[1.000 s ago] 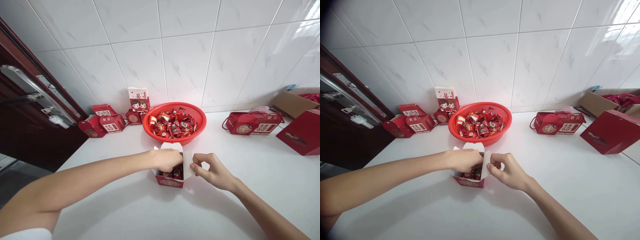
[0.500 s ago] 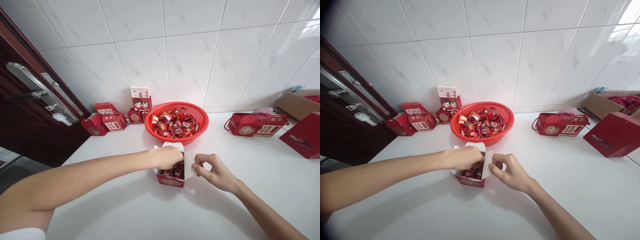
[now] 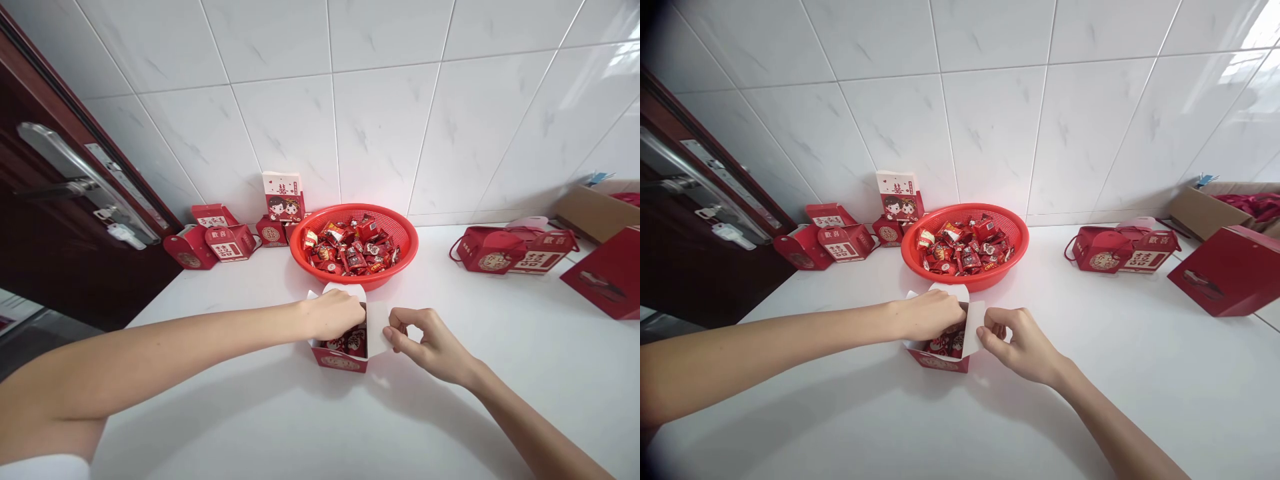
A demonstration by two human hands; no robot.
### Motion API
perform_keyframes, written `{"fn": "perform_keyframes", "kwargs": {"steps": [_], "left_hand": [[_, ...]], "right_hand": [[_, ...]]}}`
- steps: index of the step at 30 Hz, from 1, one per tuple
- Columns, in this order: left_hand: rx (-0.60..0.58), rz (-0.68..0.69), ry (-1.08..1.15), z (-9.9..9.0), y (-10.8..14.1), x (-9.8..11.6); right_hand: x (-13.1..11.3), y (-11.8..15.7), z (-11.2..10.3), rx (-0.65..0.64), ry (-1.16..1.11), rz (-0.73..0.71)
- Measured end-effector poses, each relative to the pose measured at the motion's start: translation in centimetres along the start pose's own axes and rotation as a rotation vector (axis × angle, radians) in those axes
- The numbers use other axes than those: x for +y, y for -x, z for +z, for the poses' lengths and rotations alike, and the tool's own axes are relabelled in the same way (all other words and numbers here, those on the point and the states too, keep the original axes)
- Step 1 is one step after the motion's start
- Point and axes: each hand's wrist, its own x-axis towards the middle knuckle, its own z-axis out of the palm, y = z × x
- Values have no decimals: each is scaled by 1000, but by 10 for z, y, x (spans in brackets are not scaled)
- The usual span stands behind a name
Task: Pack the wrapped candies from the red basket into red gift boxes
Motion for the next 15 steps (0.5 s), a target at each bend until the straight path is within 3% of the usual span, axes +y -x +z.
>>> {"fn": "perform_keyframes", "kwargs": {"steps": [9, 15], "left_hand": [[27, 137, 443, 0, 1, -17], [110, 173, 512, -1, 5, -24]], "right_hand": [[0, 1, -1, -18, -2, 1], [0, 1, -1, -24, -16, 7]]}}
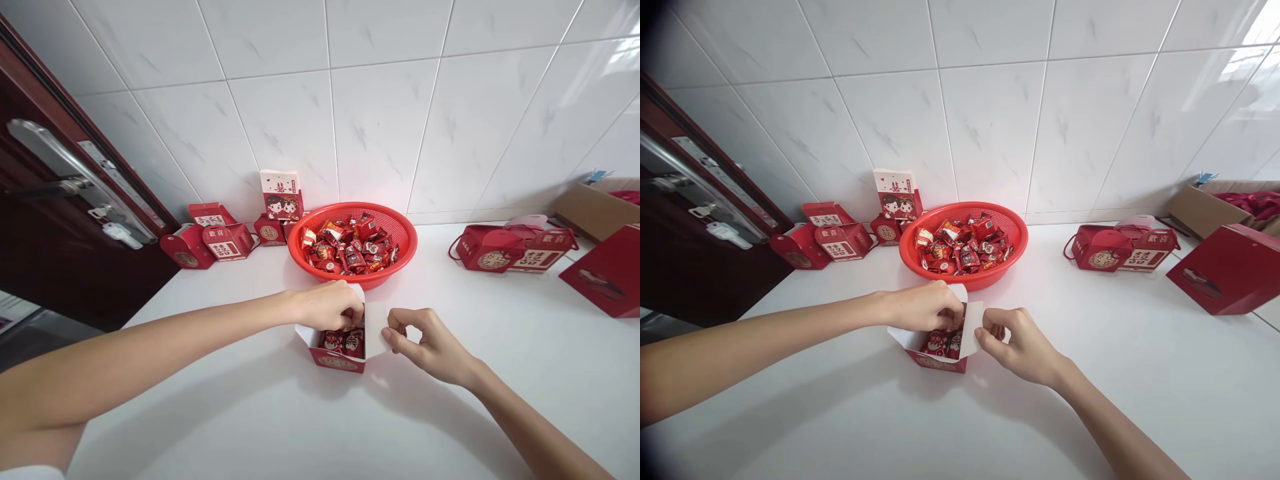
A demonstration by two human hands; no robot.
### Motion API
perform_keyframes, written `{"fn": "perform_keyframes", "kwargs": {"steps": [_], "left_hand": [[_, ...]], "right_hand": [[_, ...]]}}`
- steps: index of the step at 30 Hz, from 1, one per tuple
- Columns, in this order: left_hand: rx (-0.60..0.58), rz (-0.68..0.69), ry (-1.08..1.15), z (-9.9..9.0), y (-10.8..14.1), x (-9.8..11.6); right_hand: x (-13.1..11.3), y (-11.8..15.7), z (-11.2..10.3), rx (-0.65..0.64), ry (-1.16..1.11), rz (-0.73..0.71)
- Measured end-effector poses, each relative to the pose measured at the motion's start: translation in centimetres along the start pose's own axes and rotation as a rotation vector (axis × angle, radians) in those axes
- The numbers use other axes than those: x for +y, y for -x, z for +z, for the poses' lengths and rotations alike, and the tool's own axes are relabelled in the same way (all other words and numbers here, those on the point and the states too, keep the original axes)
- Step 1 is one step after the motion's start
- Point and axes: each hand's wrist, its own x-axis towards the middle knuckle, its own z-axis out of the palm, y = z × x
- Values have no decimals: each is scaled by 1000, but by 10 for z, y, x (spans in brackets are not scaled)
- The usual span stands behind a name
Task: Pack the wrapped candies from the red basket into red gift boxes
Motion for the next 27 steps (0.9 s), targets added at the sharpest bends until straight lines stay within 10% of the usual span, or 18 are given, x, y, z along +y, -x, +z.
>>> {"fn": "perform_keyframes", "kwargs": {"steps": [13, 27], "left_hand": [[-99, -144, -505, 13, -12, 11], [-63, -200, -555, 14, -15, 25]], "right_hand": [[2, 0, 0, 6, 21, -18], [1, 1, 1, 24, 40, -36]]}}
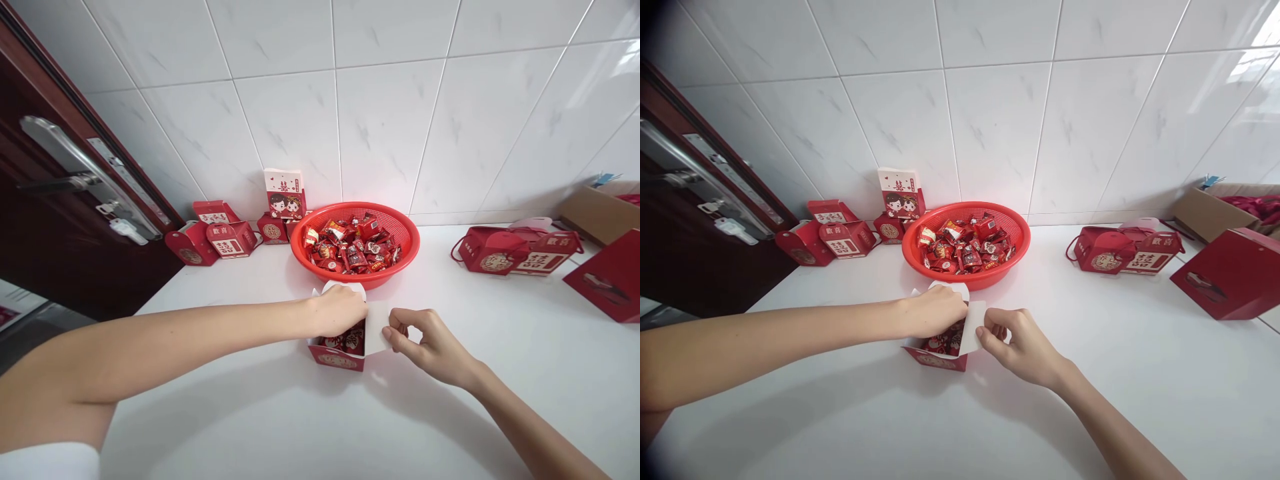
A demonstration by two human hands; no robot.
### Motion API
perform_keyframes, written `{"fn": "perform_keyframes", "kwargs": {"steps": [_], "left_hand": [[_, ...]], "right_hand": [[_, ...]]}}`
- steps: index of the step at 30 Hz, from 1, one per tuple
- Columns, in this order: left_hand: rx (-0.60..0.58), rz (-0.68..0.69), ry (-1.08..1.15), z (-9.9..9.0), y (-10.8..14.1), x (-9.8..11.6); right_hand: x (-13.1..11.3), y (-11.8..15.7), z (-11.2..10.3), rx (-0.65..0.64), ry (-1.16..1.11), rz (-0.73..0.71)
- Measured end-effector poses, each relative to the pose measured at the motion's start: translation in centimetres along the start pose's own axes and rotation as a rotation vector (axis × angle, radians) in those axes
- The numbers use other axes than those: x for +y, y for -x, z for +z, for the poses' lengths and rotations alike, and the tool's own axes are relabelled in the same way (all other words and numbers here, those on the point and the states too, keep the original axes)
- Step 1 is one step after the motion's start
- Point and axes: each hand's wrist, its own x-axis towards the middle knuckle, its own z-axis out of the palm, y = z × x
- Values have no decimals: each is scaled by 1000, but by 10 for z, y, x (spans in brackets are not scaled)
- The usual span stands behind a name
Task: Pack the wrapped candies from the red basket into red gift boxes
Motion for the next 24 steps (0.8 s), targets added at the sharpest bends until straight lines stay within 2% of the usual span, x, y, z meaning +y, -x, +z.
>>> {"fn": "perform_keyframes", "kwargs": {"steps": [8, 12, 15, 17, 19, 22, 24], "left_hand": [[44, -49, -49, 6, -3, 5], [17, -14, -56, -8, 6, 0], [39, -76, -4, -24, 24, -12], [121, -127, 105, -30, 42, -24], [299, -173, 222, -29, 61, -36], [530, -312, 381, -13, 85, -48], [567, -315, 547, 2, 95, -47]], "right_hand": [[0, -1, 0, -2, 14, 16], [-2, 0, 0, -11, 6, 11], [-3, 0, 1, -7, 4, 8], [-3, 0, 2, 1, 3, 9], [-3, 0, 3, 17, -2, 7], [-3, 0, 6, 87, -16, -14], [-3, 0, 9, 163, -22, -45]]}}
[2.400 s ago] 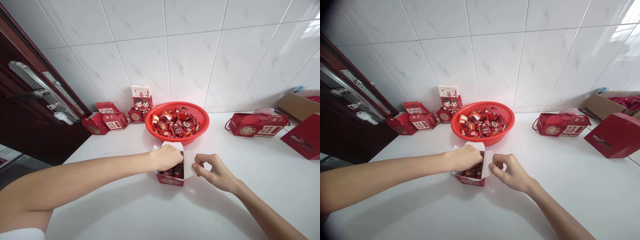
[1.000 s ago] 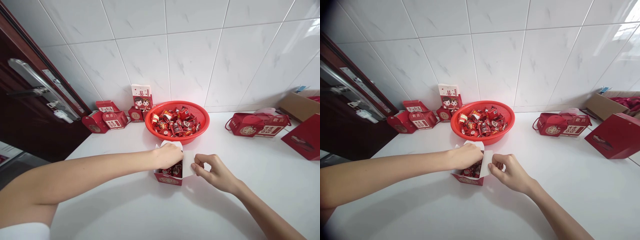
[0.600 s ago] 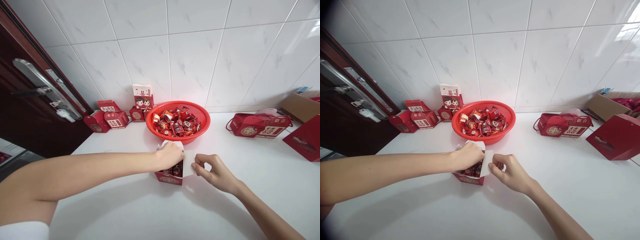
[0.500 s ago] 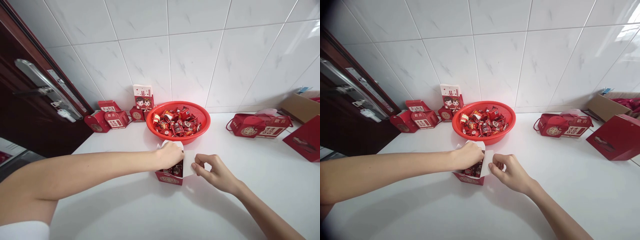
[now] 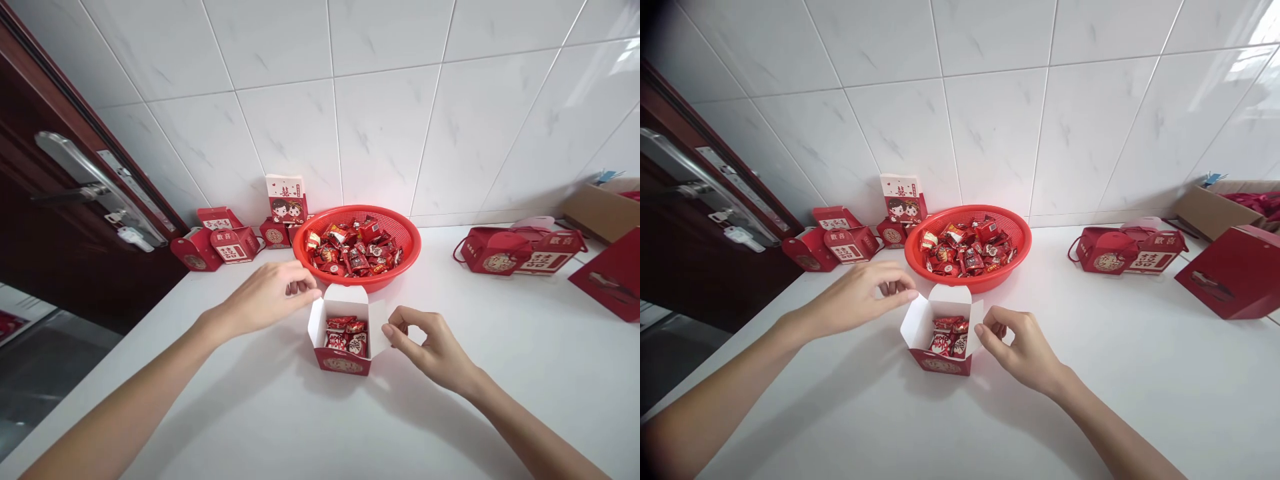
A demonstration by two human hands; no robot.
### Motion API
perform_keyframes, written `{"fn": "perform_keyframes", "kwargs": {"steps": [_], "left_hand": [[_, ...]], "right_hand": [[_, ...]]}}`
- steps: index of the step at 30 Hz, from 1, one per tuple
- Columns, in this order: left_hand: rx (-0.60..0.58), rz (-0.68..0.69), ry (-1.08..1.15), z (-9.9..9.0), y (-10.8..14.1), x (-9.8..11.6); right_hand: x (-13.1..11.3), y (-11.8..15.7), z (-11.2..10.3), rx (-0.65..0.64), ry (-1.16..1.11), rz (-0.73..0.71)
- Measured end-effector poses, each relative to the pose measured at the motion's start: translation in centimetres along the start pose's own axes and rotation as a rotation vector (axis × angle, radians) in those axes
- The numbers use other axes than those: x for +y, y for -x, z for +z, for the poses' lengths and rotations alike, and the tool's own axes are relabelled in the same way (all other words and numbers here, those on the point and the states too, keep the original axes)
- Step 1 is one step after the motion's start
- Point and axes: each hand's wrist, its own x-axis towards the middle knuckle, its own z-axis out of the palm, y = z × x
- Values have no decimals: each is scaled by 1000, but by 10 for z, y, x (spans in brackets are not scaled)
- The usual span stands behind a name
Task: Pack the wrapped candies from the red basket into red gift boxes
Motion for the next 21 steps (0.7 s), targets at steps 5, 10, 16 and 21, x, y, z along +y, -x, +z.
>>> {"fn": "perform_keyframes", "kwargs": {"steps": [5, 10, 16, 21], "left_hand": [[-138, 83, 236, 29, 22, 5], [-214, 185, 255, 41, 24, 13], [-206, 211, 339, 44, 32, 1], [49, 53, 382, 65, 36, -8]], "right_hand": [[1, 2, 8, 89, 25, -146], [8, 5, 18, 40, 165, -308], [19, 7, 25, -39, 285, -360], [17, 6, 26, -24, 295, -357]]}}
